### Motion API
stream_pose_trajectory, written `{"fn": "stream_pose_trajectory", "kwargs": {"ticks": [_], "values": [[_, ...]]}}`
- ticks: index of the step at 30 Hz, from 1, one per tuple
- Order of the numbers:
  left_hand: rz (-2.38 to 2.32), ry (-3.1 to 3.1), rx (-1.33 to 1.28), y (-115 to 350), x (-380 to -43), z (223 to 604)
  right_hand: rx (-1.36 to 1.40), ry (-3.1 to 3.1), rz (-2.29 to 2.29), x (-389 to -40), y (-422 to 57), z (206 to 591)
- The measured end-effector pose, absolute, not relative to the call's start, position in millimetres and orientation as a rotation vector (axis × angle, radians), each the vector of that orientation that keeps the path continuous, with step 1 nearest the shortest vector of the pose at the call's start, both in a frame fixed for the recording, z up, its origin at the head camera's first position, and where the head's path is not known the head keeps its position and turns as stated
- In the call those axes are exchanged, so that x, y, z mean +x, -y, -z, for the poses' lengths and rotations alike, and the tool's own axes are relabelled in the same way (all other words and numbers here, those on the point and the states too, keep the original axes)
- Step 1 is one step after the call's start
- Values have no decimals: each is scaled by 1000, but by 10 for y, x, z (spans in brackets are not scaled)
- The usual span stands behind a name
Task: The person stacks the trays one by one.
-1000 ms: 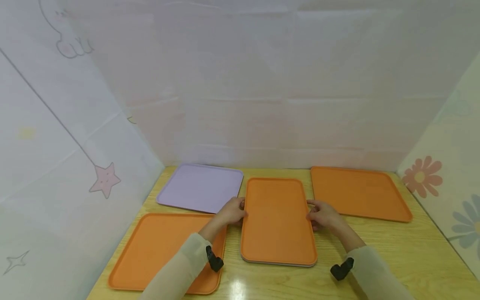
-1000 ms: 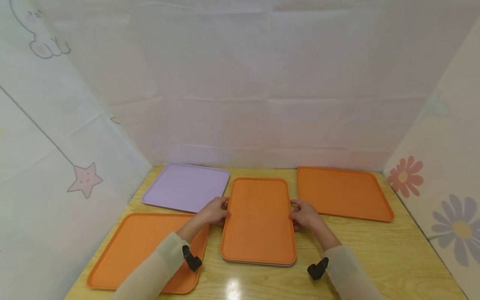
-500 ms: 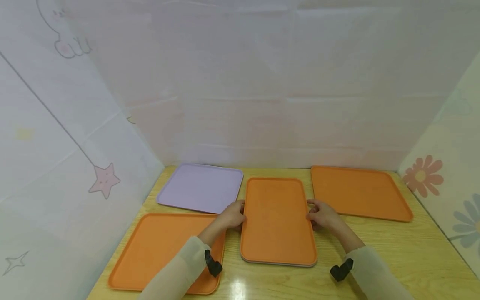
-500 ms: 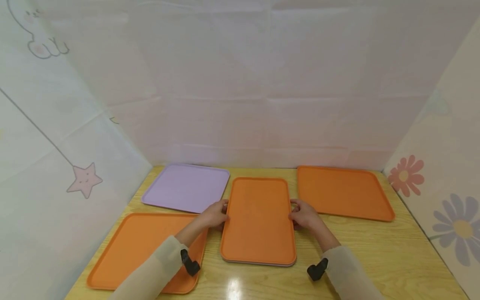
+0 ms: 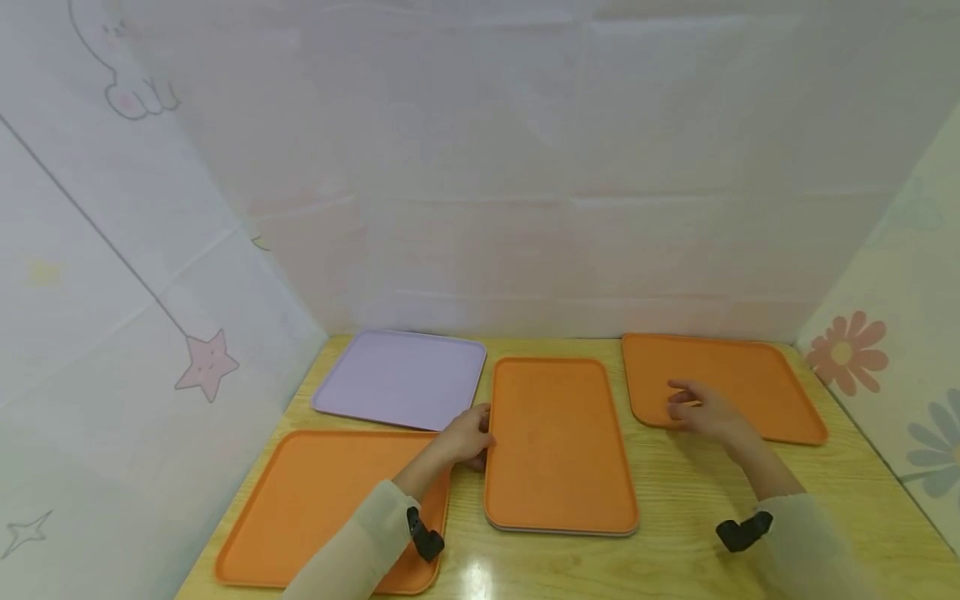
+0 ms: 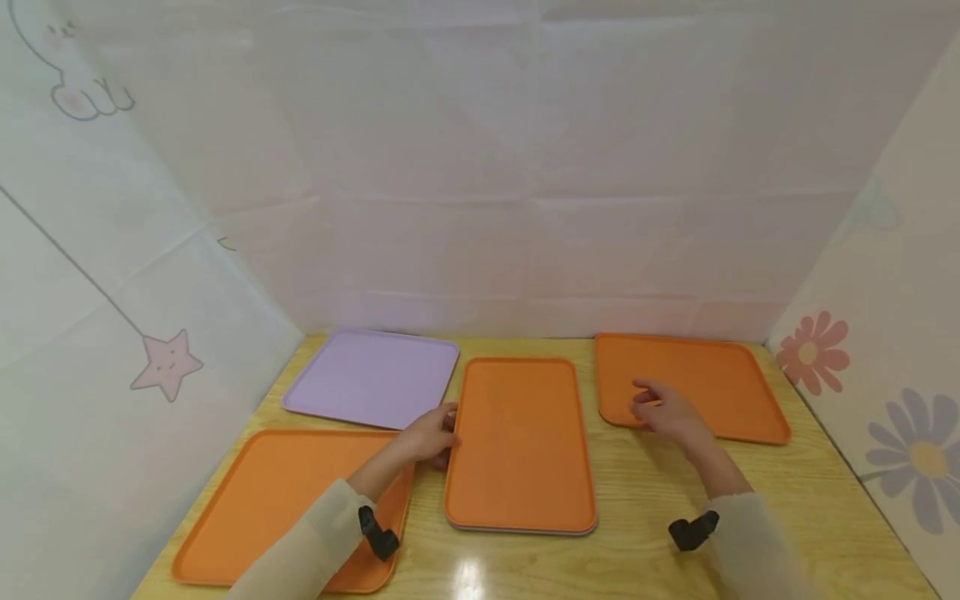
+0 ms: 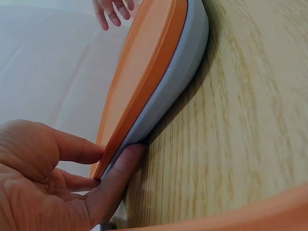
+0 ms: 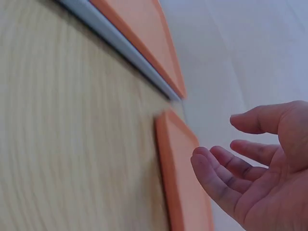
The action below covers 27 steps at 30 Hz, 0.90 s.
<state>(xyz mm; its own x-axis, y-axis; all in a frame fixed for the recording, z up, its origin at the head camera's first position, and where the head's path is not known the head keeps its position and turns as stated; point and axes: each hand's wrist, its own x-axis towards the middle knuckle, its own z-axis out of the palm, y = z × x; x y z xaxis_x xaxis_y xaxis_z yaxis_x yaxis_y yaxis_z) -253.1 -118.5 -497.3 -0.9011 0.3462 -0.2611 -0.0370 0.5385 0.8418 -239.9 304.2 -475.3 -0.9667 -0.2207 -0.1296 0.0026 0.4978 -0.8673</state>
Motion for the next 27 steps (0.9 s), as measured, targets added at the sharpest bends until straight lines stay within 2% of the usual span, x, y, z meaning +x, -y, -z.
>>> {"fn": "stream_pose_trajectory", "kwargs": {"ticks": [14,22,27], "values": [[-1487,-2232,166,1195,-2503,5023,-125,-2822,1073,-2292,-4291,4739],[-1512,-2201,183,1180,-2521,5012,-84,-2972,842,-2289,-4650,4776],[-1505,-2198,184,1189,-2531,5033,-49,-2986,862,-2296,-4810,4816]]}}
